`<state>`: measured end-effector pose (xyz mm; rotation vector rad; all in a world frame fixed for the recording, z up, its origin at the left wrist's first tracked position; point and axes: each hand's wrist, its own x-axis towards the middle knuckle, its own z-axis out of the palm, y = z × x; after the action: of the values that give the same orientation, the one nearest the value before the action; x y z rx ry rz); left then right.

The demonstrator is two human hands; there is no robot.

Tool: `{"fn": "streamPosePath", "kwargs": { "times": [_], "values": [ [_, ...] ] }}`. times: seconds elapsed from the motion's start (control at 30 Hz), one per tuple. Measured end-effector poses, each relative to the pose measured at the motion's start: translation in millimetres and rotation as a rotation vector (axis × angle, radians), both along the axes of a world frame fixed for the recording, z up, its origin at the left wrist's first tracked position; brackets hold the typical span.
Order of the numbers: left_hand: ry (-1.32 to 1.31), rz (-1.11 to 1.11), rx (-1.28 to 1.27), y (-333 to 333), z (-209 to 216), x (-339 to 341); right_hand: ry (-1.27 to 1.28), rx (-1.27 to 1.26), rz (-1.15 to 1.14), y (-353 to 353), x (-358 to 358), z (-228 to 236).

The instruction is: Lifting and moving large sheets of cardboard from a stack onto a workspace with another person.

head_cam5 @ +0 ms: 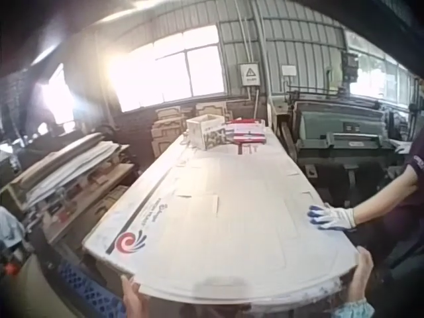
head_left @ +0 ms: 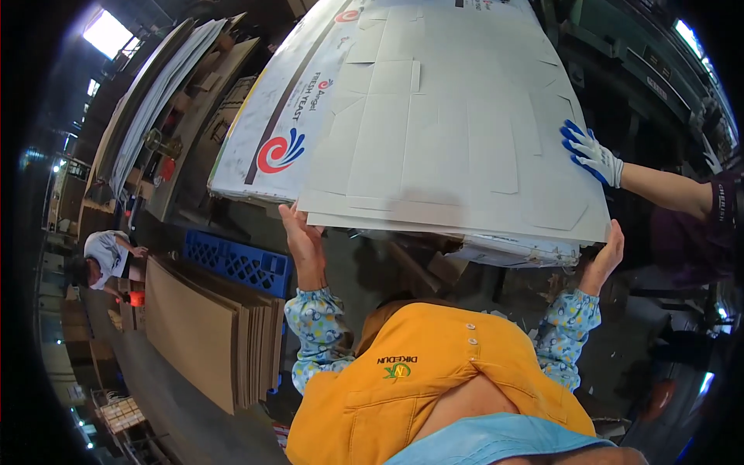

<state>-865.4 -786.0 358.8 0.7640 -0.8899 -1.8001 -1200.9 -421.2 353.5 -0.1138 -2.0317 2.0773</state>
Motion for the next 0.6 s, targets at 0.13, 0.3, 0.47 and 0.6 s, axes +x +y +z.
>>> {"fn": "streamPosePath", "kwargs": {
  "times": [0.13, 0.3, 0.47, 0.6],
  "values": [
    [-0.404, 0.056, -0.043, -5.8, 4.6, -4.4, 0.069, 0.166, 0.012, 3.8, -3.1, -0.7],
    [-0.63, 0.145, -0.377, -14.1, 5.5, -4.5, 0.177, 0.145, 0.014, 2.5, -17.2, 16.2],
    [-0.321, 0.164, -0.413, -14.1, 33.7, -19.1, 0.182, 0.026, 0.008, -6.3, -4.7, 54.5],
    [-0.216, 0.255, -0.213, -19.9, 39.8, -24.0, 0.152, -0.09, 0.056, -4.1, -8.0, 46.5]
  ]
}}
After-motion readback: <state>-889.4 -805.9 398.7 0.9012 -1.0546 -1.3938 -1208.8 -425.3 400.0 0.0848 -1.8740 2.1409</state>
